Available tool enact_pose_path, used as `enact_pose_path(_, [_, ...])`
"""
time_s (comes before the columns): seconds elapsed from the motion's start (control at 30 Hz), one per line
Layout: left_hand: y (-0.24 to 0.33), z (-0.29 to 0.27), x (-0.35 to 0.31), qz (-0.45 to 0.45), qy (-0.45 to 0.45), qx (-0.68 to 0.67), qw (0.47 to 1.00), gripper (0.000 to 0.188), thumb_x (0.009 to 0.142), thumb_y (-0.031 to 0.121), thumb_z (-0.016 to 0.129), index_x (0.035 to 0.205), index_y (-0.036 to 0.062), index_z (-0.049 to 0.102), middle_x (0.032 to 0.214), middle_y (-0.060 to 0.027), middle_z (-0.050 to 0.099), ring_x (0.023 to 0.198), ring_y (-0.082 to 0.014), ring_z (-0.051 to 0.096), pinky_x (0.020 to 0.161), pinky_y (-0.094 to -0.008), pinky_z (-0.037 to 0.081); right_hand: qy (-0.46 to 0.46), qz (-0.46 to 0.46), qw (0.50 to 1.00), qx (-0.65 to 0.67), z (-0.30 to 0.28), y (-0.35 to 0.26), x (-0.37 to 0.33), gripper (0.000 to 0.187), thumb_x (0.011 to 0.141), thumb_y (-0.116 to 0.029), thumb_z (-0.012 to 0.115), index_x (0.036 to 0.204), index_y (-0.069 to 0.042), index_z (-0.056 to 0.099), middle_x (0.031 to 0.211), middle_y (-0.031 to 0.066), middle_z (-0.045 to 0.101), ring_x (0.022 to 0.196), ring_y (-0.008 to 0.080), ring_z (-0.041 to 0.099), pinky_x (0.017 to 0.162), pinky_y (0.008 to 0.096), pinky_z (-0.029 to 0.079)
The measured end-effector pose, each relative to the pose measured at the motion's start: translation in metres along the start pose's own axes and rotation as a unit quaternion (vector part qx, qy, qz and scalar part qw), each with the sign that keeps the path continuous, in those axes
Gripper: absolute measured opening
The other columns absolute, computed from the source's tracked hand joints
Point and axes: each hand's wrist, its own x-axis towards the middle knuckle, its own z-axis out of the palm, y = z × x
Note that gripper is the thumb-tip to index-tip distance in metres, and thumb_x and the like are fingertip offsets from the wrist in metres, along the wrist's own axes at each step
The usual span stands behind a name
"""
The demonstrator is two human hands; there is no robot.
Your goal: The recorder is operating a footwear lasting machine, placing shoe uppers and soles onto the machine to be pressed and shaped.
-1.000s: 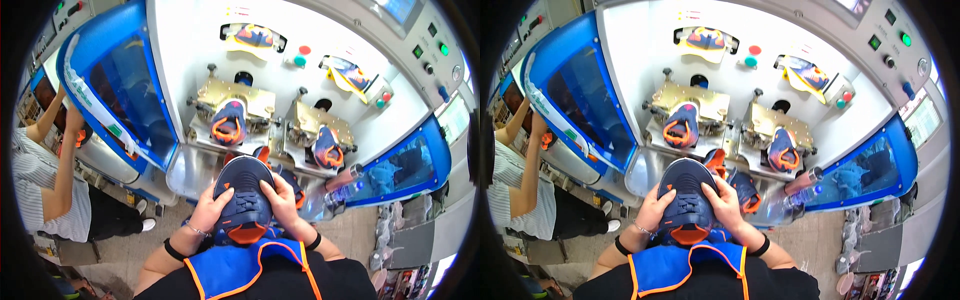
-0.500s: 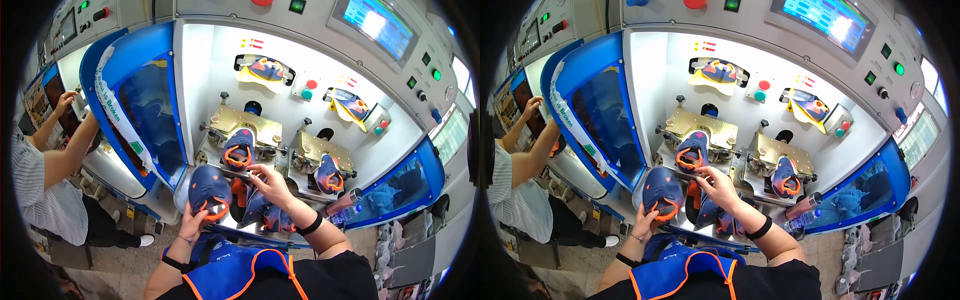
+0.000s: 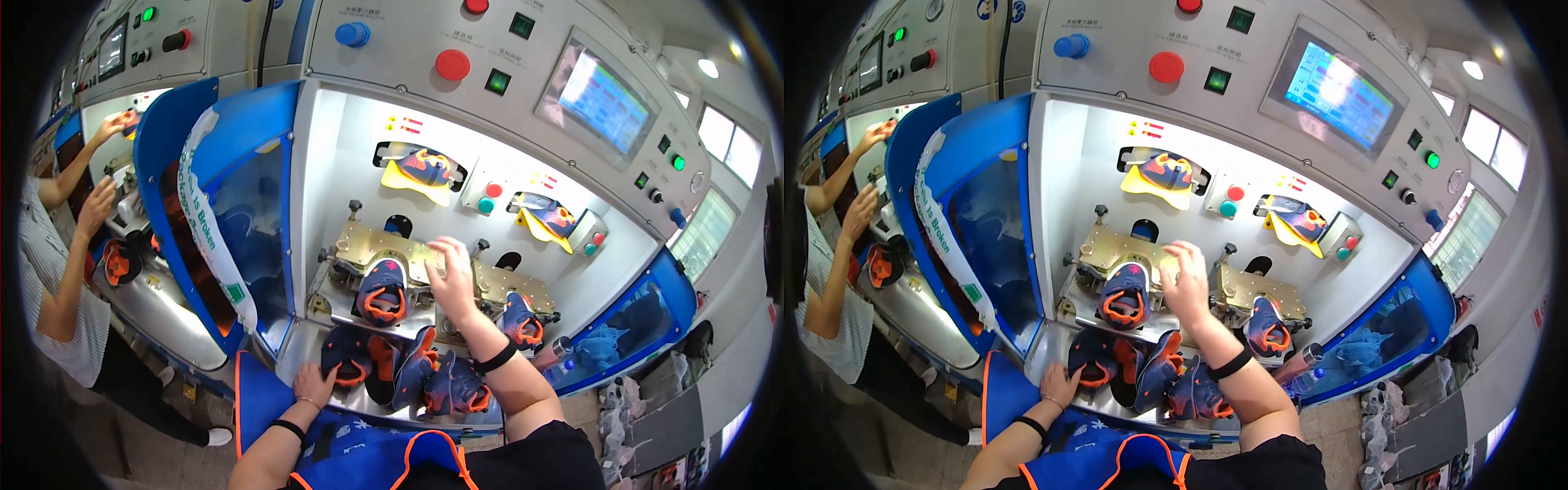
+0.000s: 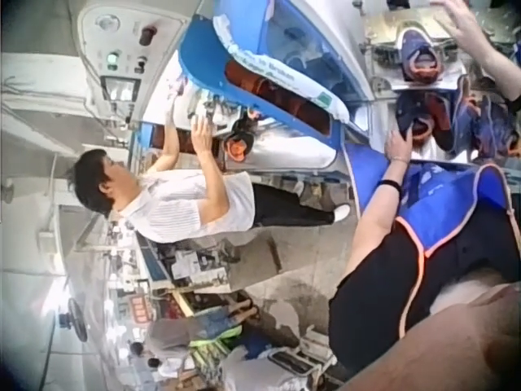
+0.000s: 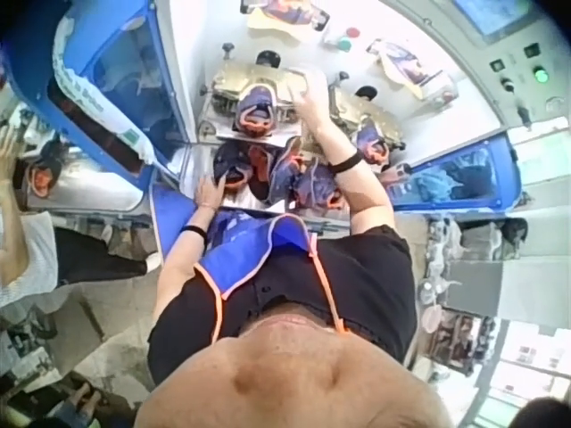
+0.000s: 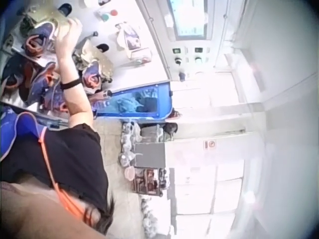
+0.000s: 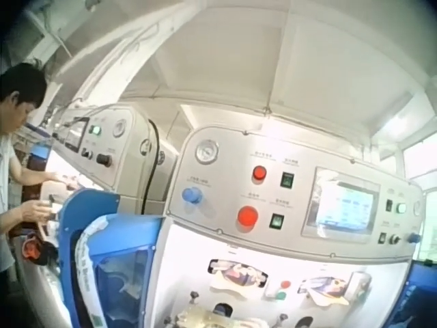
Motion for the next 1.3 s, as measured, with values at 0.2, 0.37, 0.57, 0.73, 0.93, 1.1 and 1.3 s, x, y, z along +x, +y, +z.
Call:
enact_pose_path(0.2, [-0.024, 0.017, 0.001, 0.101, 0.017, 0.098, 0.990, 0.048, 0.090, 0.047, 0.055, 0.076, 0.0049, 0.073, 0.085, -0.0135, 0.062, 0.090, -0.0331, 0.060, 0.077, -0.0472, 0.048, 0.049, 0.020, 0.978, -0.203, -0.022, 0.065, 0.046, 0.050, 0.080, -0.014, 0.072, 0.124, 0.000, 0.053, 0.149, 0.0292, 0.034, 0.135, 0.0419, 0.039, 0.110, 0.0460, 0.036])
enact_pose_path(0.37, [-0.026, 0.015, -0.001, 0.128, 0.021, 0.093, 0.987, 0.046, 0.089, 0.046, 0.057, 0.076, 0.0052, 0.073, 0.086, -0.0138, 0.062, 0.087, -0.0334, 0.060, 0.073, -0.0471, 0.048, 0.045, 0.050, 0.955, -0.290, -0.031, 0.076, 0.071, 0.062, 0.075, -0.018, 0.076, 0.128, -0.001, 0.049, 0.147, 0.0281, 0.036, 0.134, 0.0418, 0.040, 0.108, 0.0445, 0.038])
enact_pose_path(0.57, [-0.028, 0.016, 0.003, 0.129, 0.031, 0.091, 0.987, 0.046, 0.088, 0.047, 0.058, 0.076, 0.0060, 0.074, 0.084, -0.0128, 0.062, 0.086, -0.0324, 0.060, 0.072, -0.0463, 0.048, 0.043, 0.067, 0.943, -0.322, -0.034, 0.094, 0.104, 0.070, 0.076, -0.022, 0.074, 0.136, -0.003, 0.044, 0.144, 0.0199, 0.042, 0.132, 0.0365, 0.043, 0.105, 0.0443, 0.040])
enact_pose_path(0.73, [-0.030, 0.014, 0.004, 0.129, 0.035, 0.096, 0.986, 0.046, 0.087, 0.048, 0.058, 0.075, 0.0062, 0.073, 0.083, -0.0119, 0.062, 0.085, -0.0319, 0.061, 0.070, -0.0459, 0.049, -0.030, 0.157, 0.909, -0.385, -0.028, 0.091, 0.110, 0.078, 0.078, -0.026, 0.072, 0.145, -0.010, 0.035, 0.152, 0.0117, 0.031, 0.139, 0.0302, 0.035, 0.101, 0.0452, 0.043])
enact_pose_path(0.93, [-0.032, 0.016, -0.001, 0.146, 0.016, 0.095, 0.985, 0.047, 0.089, 0.047, 0.056, 0.074, 0.0059, 0.072, 0.080, -0.0128, 0.062, 0.082, -0.0328, 0.061, 0.069, -0.0474, 0.049, -0.059, 0.251, 0.880, -0.399, -0.017, 0.073, 0.119, 0.086, 0.081, -0.031, 0.071, 0.152, -0.013, 0.026, 0.157, 0.0163, 0.021, 0.145, 0.0332, 0.023, 0.105, 0.0478, 0.039])
enact_pose_path(1.1, [-0.028, 0.016, 0.002, 0.142, 0.016, 0.100, 0.985, 0.047, 0.090, 0.047, 0.055, 0.073, 0.0054, 0.071, 0.084, -0.0124, 0.063, 0.083, -0.0329, 0.061, 0.068, -0.0479, 0.049, 0.026, 0.155, 0.882, -0.444, -0.017, 0.078, 0.102, 0.083, 0.078, -0.031, 0.074, 0.146, -0.008, 0.031, 0.147, 0.0154, 0.036, 0.135, 0.0321, 0.038, 0.106, 0.0462, 0.039])
enact_pose_path(1.3, [-0.031, 0.018, 0.002, 0.146, 0.026, 0.085, 0.985, 0.045, 0.089, 0.045, 0.058, 0.071, 0.0061, 0.070, 0.081, -0.0114, 0.062, 0.082, -0.0321, 0.061, 0.067, -0.0466, 0.049, 0.137, -0.047, 0.983, -0.112, 0.017, -0.007, 0.020, 0.032, 0.081, -0.009, 0.069, 0.109, -0.006, 0.056, 0.110, 0.0173, 0.060, 0.098, 0.0347, 0.061, 0.080, 0.0394, 0.052])
